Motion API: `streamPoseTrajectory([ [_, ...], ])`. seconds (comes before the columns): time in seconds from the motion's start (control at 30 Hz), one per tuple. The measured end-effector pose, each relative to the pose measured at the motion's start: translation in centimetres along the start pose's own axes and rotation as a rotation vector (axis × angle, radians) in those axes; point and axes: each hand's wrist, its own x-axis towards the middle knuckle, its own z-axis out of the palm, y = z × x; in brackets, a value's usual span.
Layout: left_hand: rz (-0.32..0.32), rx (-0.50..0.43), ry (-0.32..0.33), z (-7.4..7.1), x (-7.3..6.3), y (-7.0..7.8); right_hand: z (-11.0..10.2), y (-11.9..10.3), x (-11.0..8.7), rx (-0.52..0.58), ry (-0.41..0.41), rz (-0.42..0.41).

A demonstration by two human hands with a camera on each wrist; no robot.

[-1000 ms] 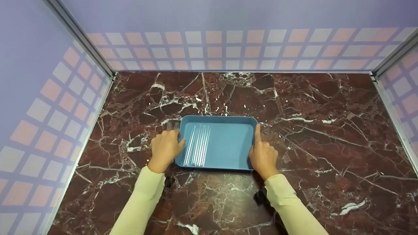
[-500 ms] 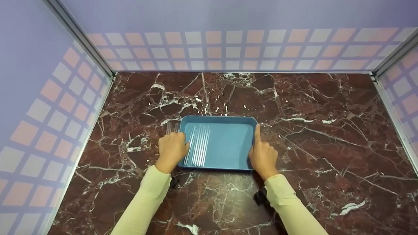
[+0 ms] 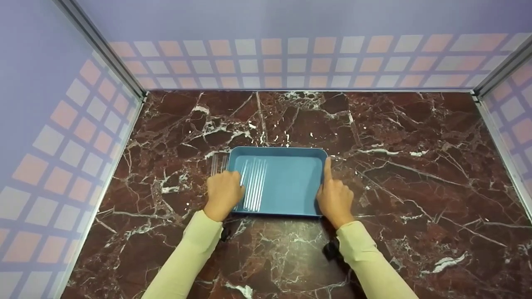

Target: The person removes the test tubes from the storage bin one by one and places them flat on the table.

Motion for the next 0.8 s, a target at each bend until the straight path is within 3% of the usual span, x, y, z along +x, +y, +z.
streamPoseTrajectory([
  [0.2, 0.003, 0.021, 0.010, 0.46, -0.29, 0.18, 0.09, -0.05, -0.11, 0.000, 0.020, -0.007],
  [0.47, -0.023, 0.048, -0.049, 0.33, -0.03, 0.37, 0.06, 0.05, -0.04, 0.002, 0.035, -0.022],
  [0.8, -0.025, -0.004, -0.017, -0.44, 0.11, 0.25, 0.18, 0.39, -0.10, 0.017, 0.065, -0.041],
])
